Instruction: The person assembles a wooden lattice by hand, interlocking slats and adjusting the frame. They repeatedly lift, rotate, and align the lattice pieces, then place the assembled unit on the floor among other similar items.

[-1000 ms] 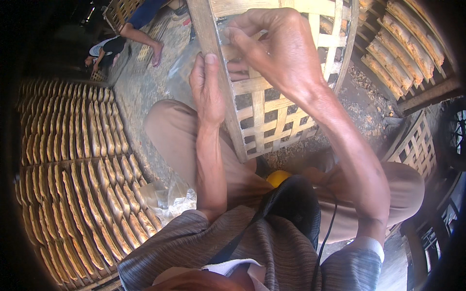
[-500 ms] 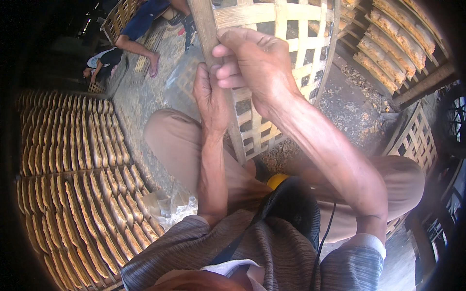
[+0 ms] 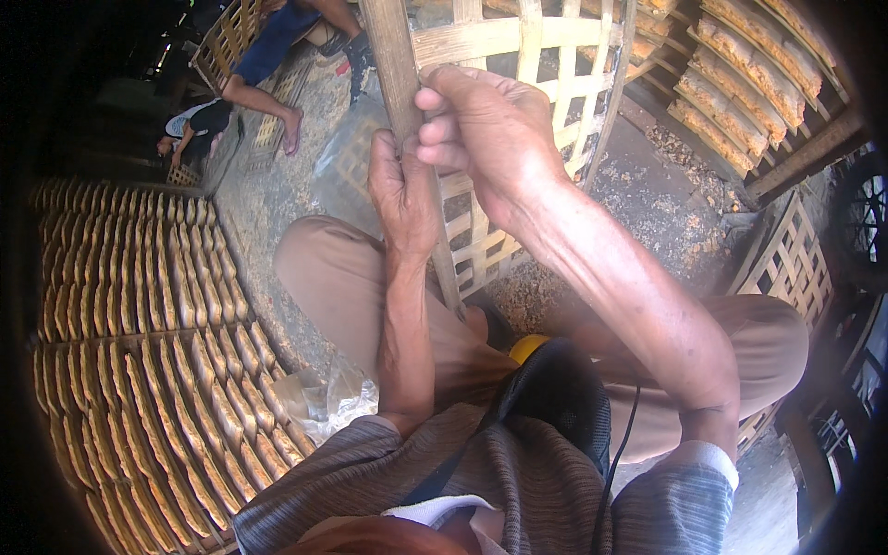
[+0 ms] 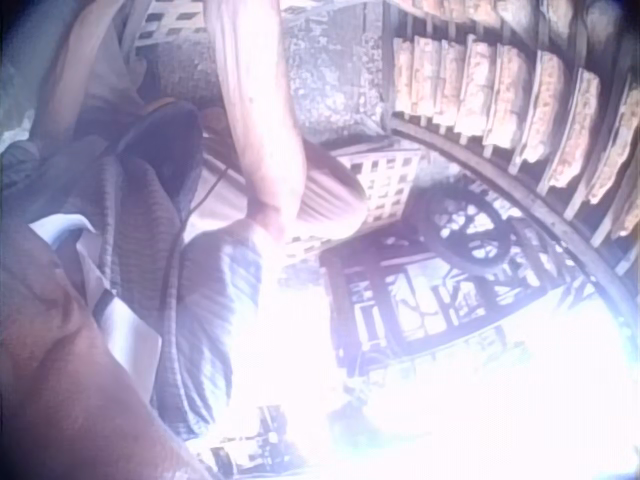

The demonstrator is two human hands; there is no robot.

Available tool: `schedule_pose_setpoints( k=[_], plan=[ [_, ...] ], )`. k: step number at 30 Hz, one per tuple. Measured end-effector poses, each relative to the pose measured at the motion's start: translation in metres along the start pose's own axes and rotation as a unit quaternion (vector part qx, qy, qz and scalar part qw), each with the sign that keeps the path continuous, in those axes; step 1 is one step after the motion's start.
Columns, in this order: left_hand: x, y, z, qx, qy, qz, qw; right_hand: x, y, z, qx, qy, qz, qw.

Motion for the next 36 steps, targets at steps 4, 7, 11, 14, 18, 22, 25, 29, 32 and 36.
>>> schedule_pose_setpoints(
  k=[4,7,11,14,18,22,25,29,32,36],
  plan=[
    [0.006,0.005,-0.003,-0.011,-0.034,0.004,0.999,0.000,0.000,0.000,0.016,-0.024,-0.006,1.000],
    [0.005,0.007,-0.009,-0.018,-0.063,-0.005,0.998,0.004,0.000,-0.001,0.054,-0.157,0.005,0.986],
    [0.007,0.009,-0.008,-0.009,-0.094,-0.006,0.996,0.027,0.007,-0.002,0.100,-0.365,-0.137,0.915],
    [0.007,0.009,-0.004,0.014,-0.085,-0.003,0.996,0.048,0.005,0.005,0.086,-0.340,-0.229,0.908],
    [0.005,0.004,0.003,0.058,-0.104,-0.005,0.993,0.073,-0.001,0.015,0.071,-0.388,-0.338,0.855],
    [-0.005,0.001,0.008,0.077,-0.126,-0.025,0.989,0.075,0.004,0.011,0.088,-0.362,-0.323,0.870],
    [-0.003,0.000,0.012,0.086,-0.111,-0.017,0.990,0.077,0.005,0.007,0.076,-0.359,-0.322,0.873],
    [-0.003,-0.004,0.006,0.093,-0.086,-0.022,0.992,0.084,0.000,0.017,0.176,-0.261,-0.261,0.913],
    [-0.012,-0.003,0.010,0.092,-0.103,0.002,0.990,0.085,0.000,0.018,0.166,-0.251,-0.293,0.908],
    [-0.010,0.000,0.009,0.107,-0.106,0.015,0.989,0.092,-0.008,0.019,0.119,-0.359,-0.301,0.875]
  ],
)
Point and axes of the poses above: each hand's wrist, its own y-axis towards the middle knuckle, its own z-axis out of the palm, x = y × z, the point moved 6 cm from there along y, towards the middle knuckle, and after that the axes turned 3 degrees about y, right-handed, at the moved point
